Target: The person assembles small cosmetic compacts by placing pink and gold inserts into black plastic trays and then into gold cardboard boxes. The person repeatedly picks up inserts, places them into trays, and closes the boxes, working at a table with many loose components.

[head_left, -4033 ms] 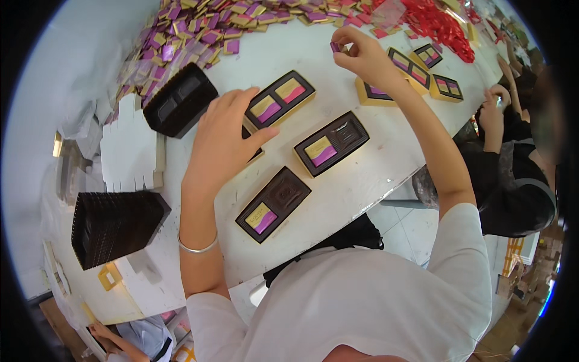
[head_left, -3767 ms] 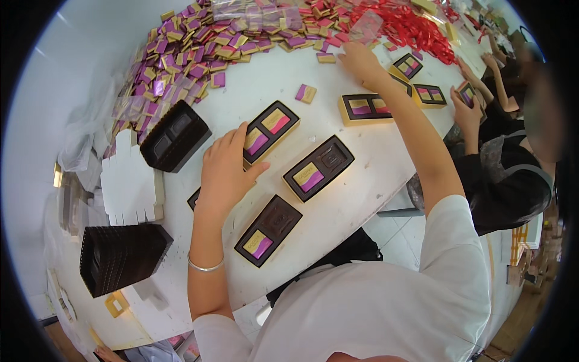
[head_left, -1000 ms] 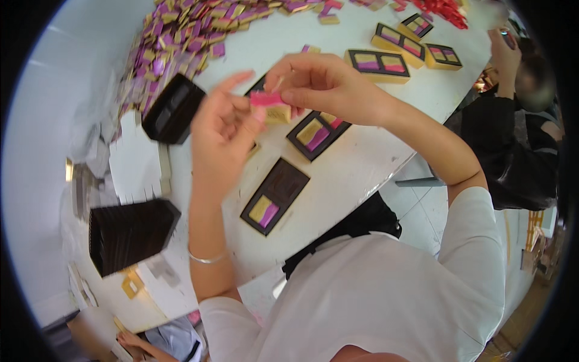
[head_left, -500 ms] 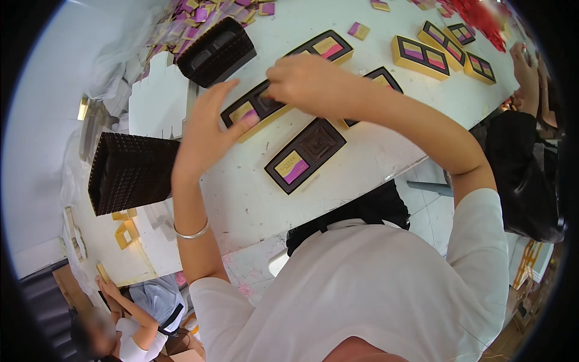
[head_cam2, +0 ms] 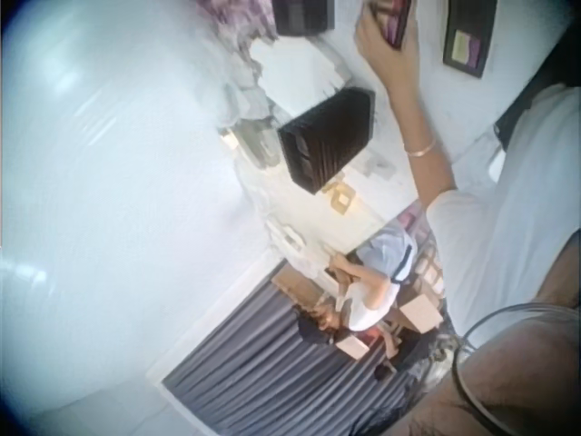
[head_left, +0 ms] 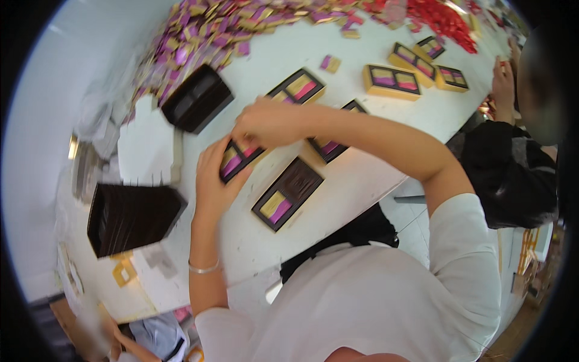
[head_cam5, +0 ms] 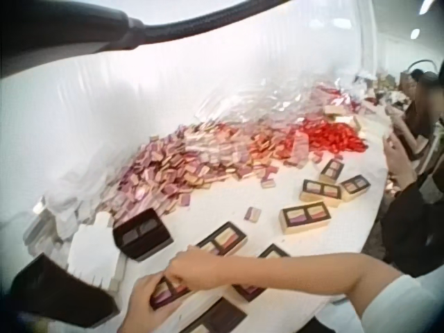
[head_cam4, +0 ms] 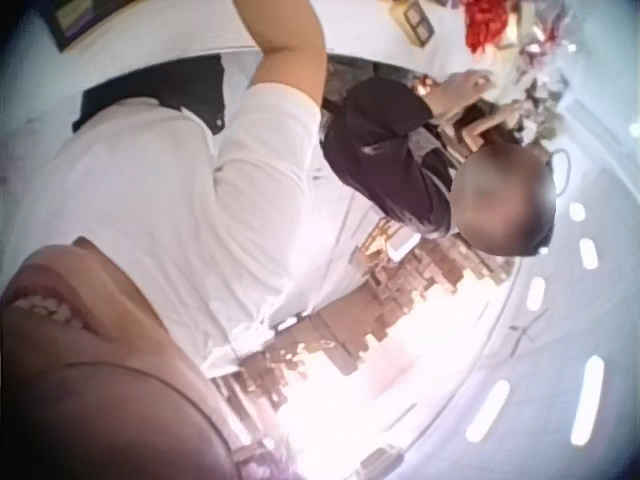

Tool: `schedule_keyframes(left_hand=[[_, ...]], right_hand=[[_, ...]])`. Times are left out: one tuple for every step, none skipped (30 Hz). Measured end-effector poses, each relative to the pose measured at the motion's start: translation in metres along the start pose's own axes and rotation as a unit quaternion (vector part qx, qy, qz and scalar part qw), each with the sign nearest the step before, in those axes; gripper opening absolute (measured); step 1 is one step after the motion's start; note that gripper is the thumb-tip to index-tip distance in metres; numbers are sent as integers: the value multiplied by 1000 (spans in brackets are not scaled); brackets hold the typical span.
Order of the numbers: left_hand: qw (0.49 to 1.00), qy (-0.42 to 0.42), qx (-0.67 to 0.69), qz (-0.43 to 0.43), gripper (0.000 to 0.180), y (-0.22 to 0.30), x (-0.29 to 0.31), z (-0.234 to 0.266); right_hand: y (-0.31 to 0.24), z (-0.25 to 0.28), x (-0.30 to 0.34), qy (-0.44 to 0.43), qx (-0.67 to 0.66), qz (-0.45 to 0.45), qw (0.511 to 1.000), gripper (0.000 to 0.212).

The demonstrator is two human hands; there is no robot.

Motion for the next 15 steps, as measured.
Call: schedule_keyframes(left_hand=[[1000,11,-7,6,60,-1,4,1],[1000,12,-13,9,59,1,4,1],[1000,12,-19,13,59,2,4,3],[999,13,-25,17,58,4,4,2],[1000,15,-20,11,58,6,4,1],[1000,19,-16,6,58,6,3,0],[1000,25,-15,4,58,7,2,1],[999,32,-16,-2,57,7,0,2],[999,37,-14,-8,57,8,-1,2],[999,43,-10,-12,56,8,-1,1],[999,44,-7,-14,56,7,-4,-2],[999,46,-6,-16,55,7,-4,0],[999,47,-3,-20,55,6,-5,-1],[999,48,-4,-14,55,4,-2,-1],[999,49,4,-16,56,5,-4,-1]], right_hand=[[-1,0,-1,-6,-17,32,999,3],[-7,8,5,-25,-27,33,999,7],[2,25,17,68,-104,49,991,11],[26,46,34,168,-132,8,977,13],[59,67,57,266,-160,-31,950,14],[96,84,83,335,-115,-101,930,16],[134,102,113,402,-69,-164,898,18],[169,112,139,410,-31,-226,883,22],[202,118,166,416,7,-290,862,26],[234,119,187,396,20,-347,850,29],[262,117,205,373,32,-406,834,33],[276,118,209,368,43,-418,830,34],[287,119,209,362,55,-433,824,35],[293,124,204,357,66,-444,819,36],[304,124,199,300,47,-473,827,29]])
Point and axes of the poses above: each hand's wrist, its own x-axis away from the middle knuckle, its own z-axis out of the back of the hand, y = z × x, the point moved 7 cm from there along -x, towards the middle knuckle, and after that the axes turned 15 degrees about -y, right-handed, at the moved point
